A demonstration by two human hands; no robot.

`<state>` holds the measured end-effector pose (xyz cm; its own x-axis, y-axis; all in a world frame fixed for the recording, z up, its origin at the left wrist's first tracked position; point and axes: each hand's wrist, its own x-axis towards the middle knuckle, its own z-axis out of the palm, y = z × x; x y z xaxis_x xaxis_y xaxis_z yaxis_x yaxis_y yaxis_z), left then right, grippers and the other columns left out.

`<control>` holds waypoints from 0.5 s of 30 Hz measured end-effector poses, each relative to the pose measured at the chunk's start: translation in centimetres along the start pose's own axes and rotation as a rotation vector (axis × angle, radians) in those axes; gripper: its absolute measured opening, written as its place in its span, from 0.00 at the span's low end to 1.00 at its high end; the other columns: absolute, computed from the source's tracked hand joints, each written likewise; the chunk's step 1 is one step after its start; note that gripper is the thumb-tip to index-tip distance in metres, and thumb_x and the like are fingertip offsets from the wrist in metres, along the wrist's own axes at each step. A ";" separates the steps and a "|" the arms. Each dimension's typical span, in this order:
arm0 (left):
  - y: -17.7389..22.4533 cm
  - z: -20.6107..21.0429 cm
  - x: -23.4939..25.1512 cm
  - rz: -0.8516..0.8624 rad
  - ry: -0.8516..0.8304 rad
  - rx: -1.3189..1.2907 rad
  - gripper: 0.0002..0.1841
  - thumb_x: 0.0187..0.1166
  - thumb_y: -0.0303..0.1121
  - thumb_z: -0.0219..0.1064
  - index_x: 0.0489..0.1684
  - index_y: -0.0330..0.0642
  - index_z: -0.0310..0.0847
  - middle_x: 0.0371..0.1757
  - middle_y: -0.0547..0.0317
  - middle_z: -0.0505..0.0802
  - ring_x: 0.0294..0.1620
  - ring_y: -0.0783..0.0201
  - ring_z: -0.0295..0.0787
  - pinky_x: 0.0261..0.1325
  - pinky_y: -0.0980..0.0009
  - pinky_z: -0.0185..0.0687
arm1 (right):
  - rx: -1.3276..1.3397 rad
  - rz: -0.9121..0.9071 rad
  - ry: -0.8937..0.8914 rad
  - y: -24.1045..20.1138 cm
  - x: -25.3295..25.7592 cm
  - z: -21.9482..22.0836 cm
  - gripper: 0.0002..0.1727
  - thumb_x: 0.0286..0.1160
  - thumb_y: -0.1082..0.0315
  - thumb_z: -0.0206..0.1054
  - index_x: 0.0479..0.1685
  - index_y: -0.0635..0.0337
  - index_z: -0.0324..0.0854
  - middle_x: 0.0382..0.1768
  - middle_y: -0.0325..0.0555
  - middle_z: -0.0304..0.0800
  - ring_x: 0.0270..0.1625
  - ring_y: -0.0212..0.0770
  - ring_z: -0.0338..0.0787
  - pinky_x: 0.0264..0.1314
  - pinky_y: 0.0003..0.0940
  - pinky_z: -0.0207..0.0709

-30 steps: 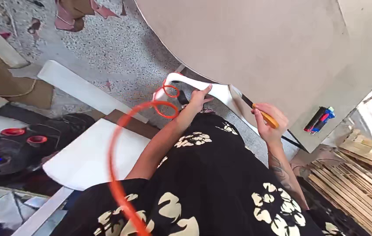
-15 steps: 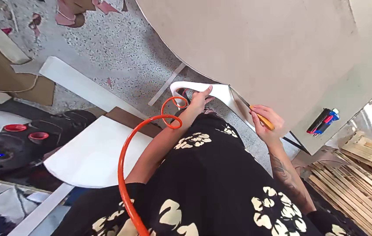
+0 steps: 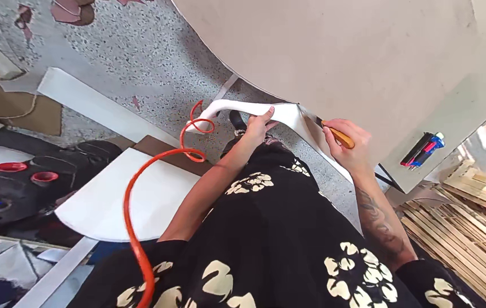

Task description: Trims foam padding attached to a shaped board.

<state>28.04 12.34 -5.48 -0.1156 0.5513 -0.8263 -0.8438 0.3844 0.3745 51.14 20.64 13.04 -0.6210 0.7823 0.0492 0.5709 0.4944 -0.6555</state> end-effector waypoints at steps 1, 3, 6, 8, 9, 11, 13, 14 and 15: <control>0.1 0.1 0.0 -0.001 -0.001 -0.005 0.34 0.77 0.37 0.76 0.80 0.35 0.65 0.65 0.43 0.91 0.61 0.47 0.93 0.65 0.48 0.91 | -0.017 -0.002 -0.006 -0.2 0.6 -0.3 0.09 0.77 0.67 0.73 0.50 0.61 0.93 0.52 0.47 0.95 0.52 0.35 0.94 0.54 0.33 0.91; 0.2 -0.1 -0.4 -0.003 0.011 -0.005 0.36 0.75 0.38 0.78 0.80 0.37 0.65 0.65 0.45 0.90 0.62 0.47 0.93 0.64 0.48 0.92 | -0.052 0.006 -0.041 -1.0 1.6 -0.4 0.09 0.77 0.67 0.73 0.49 0.60 0.93 0.51 0.46 0.95 0.51 0.34 0.94 0.53 0.32 0.91; 0.3 -0.1 -0.2 -0.017 0.011 0.013 0.37 0.73 0.41 0.80 0.79 0.37 0.67 0.65 0.46 0.90 0.61 0.47 0.93 0.63 0.48 0.92 | -0.099 -0.021 -0.051 -0.4 3.4 1.4 0.09 0.76 0.67 0.72 0.47 0.60 0.93 0.47 0.47 0.95 0.47 0.35 0.94 0.51 0.32 0.90; 0.6 0.1 0.0 -0.021 0.022 0.006 0.35 0.74 0.40 0.79 0.78 0.36 0.67 0.64 0.45 0.91 0.60 0.47 0.93 0.61 0.47 0.93 | -0.129 -0.006 -0.085 -0.7 4.9 0.6 0.09 0.76 0.65 0.72 0.46 0.58 0.93 0.47 0.44 0.95 0.47 0.32 0.94 0.50 0.30 0.90; 0.6 0.0 0.0 -0.022 0.026 0.002 0.35 0.74 0.39 0.79 0.78 0.36 0.68 0.64 0.45 0.91 0.60 0.47 0.93 0.61 0.47 0.93 | -0.128 0.009 -0.106 -1.1 5.2 0.0 0.09 0.76 0.64 0.73 0.46 0.57 0.93 0.47 0.43 0.95 0.47 0.31 0.94 0.50 0.30 0.90; 0.4 -0.3 -0.1 -0.014 0.030 -0.004 0.34 0.75 0.38 0.78 0.78 0.34 0.67 0.64 0.44 0.91 0.60 0.47 0.94 0.61 0.47 0.93 | -0.091 0.022 -0.127 -1.1 5.2 0.0 0.08 0.76 0.64 0.73 0.46 0.57 0.93 0.47 0.42 0.95 0.47 0.30 0.94 0.50 0.30 0.91; 0.4 -0.1 0.1 0.002 0.001 0.005 0.34 0.77 0.37 0.76 0.79 0.32 0.65 0.64 0.42 0.91 0.60 0.47 0.93 0.62 0.48 0.93 | -0.053 0.006 -0.104 0.4 5.1 1.5 0.09 0.77 0.65 0.73 0.46 0.59 0.93 0.46 0.44 0.96 0.47 0.32 0.94 0.51 0.31 0.92; 0.5 -0.1 0.3 0.006 -0.001 0.000 0.35 0.77 0.36 0.76 0.79 0.30 0.64 0.63 0.41 0.91 0.60 0.47 0.93 0.61 0.49 0.93 | -0.051 -0.002 -0.091 0.9 5.3 2.2 0.09 0.77 0.64 0.72 0.46 0.59 0.94 0.46 0.44 0.96 0.47 0.32 0.95 0.52 0.30 0.91; 0.6 -0.2 0.4 0.005 0.004 -0.006 0.35 0.77 0.35 0.77 0.78 0.28 0.64 0.63 0.40 0.91 0.59 0.47 0.94 0.61 0.49 0.94 | -0.057 -0.004 -0.088 1.0 5.4 2.4 0.09 0.78 0.64 0.72 0.45 0.59 0.94 0.46 0.44 0.96 0.48 0.31 0.95 0.53 0.29 0.91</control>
<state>27.42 12.63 -5.69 -0.1222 0.5504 -0.8259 -0.8463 0.3769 0.3764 47.04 24.44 10.87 -0.6666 0.7452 -0.0161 0.5961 0.5200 -0.6117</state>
